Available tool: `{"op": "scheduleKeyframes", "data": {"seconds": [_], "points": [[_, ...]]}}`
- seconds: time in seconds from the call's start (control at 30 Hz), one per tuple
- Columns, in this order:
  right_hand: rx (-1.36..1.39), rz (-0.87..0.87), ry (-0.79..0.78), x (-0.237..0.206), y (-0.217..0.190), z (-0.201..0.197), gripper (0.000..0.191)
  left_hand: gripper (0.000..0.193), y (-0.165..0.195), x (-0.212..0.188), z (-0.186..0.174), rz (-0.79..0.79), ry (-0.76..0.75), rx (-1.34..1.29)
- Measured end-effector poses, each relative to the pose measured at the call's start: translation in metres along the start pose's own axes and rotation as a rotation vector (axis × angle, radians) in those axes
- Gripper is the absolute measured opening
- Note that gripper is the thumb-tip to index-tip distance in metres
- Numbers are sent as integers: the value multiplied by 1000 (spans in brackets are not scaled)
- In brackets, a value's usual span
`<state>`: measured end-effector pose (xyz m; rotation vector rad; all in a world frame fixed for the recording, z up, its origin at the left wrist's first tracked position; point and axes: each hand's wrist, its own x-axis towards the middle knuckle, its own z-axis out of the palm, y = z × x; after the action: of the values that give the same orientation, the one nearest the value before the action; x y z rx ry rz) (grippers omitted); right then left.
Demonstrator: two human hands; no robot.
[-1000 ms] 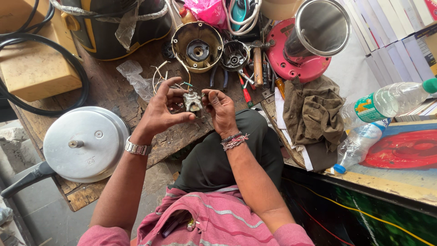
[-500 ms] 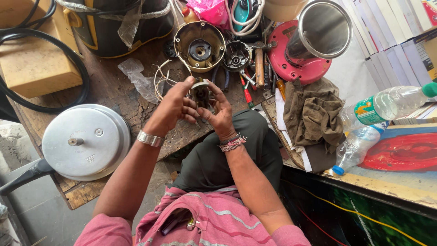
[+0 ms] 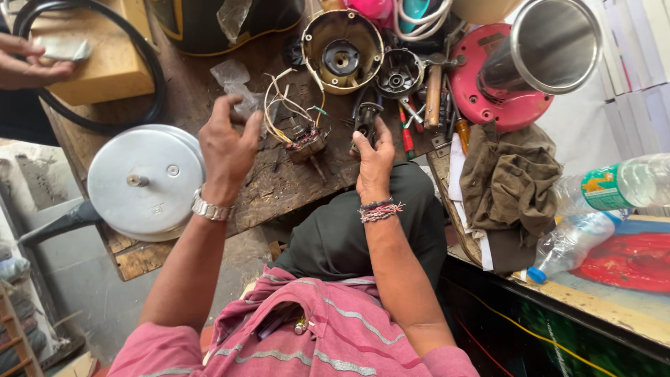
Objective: The person sits at a cluttered workbench and uses a screwdriver to loosen and tighten screws on a small electrical component with wires. They repeatedly wipe the component with a cloth, rotate it to access different sides, and continue adjusting the screws throughout the clip.
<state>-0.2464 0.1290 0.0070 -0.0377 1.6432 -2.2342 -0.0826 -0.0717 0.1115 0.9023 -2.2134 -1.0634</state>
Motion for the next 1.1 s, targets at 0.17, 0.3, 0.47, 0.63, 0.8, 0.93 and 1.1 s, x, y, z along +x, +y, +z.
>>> {"op": "scheduleKeyframes", "data": {"seconds": [0.17, 0.3, 0.47, 0.63, 0.8, 0.93, 1.1], "points": [[-145, -248, -16, 0, 6, 3, 68, 28, -46, -31, 16, 28, 10, 138], [-417, -235, 4, -5, 3, 6, 65, 28, -61, -45, 35, 76, 58, 172], [-661, -337, 17, -12, -7, 11, 52, 23, -66, -46, 39, 122, 107, 99], [-819, -626, 107, -22, -16, 14, 47, 15, -76, -40, 33, 81, 69, -6], [-828, -722, 116, -25, -20, 17, 46, 51, -77, -28, 36, -201, -172, 425], [-802, -692, 106, -26, -21, 19, 45, 20, -71, -23, 44, 259, 112, 264], [-789, -682, 87, -25, -22, 18, 44, 10, -66, 3, 55, 140, 59, 465]]}}
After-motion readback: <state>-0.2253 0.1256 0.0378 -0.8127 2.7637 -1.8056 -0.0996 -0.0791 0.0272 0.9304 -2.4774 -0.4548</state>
